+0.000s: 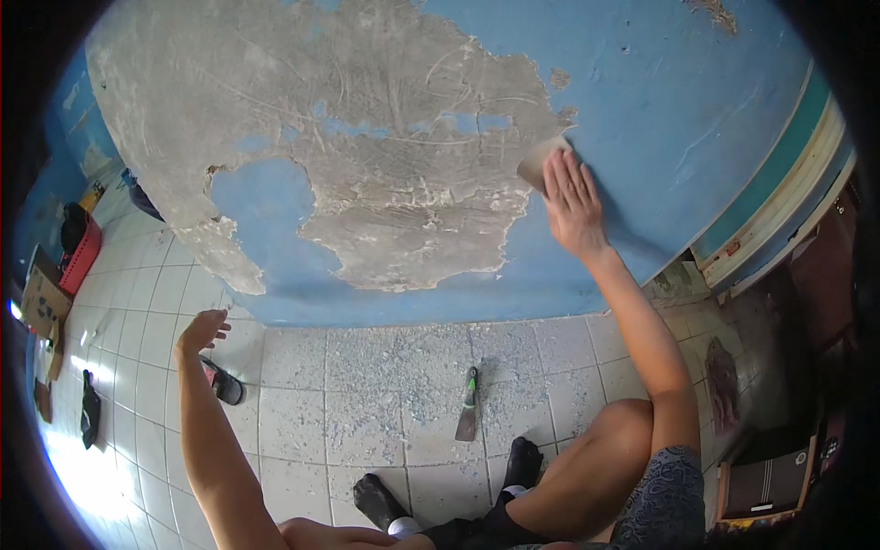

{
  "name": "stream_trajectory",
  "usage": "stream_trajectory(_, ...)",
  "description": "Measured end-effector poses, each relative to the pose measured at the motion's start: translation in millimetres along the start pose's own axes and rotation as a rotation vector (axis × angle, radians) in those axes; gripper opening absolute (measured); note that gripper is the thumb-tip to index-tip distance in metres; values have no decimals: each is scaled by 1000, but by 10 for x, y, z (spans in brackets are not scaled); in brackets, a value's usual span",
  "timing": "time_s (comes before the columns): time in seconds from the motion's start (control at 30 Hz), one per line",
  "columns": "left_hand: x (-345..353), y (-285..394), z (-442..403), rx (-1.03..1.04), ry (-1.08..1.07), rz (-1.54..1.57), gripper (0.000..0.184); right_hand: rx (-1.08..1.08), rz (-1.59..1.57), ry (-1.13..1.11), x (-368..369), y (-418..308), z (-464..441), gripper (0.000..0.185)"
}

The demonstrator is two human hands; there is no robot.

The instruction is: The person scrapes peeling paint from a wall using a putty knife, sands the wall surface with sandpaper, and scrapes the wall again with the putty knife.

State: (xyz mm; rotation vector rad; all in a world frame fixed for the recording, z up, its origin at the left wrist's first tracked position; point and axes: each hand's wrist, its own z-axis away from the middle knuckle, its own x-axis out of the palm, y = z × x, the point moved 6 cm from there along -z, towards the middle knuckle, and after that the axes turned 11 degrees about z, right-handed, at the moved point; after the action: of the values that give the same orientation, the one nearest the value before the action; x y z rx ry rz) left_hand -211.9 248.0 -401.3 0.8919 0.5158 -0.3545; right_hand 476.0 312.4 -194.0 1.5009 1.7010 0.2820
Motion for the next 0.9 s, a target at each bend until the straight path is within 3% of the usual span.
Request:
stream_trajectory(0.03,12,-12,-16,0,0,-1,54,127,-47,30,-69,76,-47,67)
stream_trajectory(0.07,17,-21,-24,3,4,3,54,119,-86,45,38,-1,60,74)
stream_trajectory(0.23,19,48,-16,30,10,16,55,-574,10,-173,347,-780,773,67)
stream_trajectory(0.33,-9,66,-17,41,19,18,54,-581,275,-31,341,-479,608,67)
stream_trajectory(0.4,2,44,-7,36,8,25,53,-96,28,-58,145,-90,248,67)
stream_trajectory(0.5,31,52,27,12,22,15,52,241,-43,39,-142,108,-87,68)
stream_trajectory(0.53,42,81,21,13,16,12,53,167,-51,37,-41,21,21,67)
stream_trajectory(0.6,53,83,34,16,11,8,53,-140,226,-98,355,-411,466,66)
stream_trajectory(0.67,27,69,17,36,-10,27,55,-496,-94,-250,479,-812,817,66)
stream_trajectory(0.77,-23,41,-121,49,-4,32,56,-536,-207,-244,442,-675,695,66)
stream_trajectory(0.9,-2,-104,-110,12,-8,24,55,10,-26,26,20,-56,55,65)
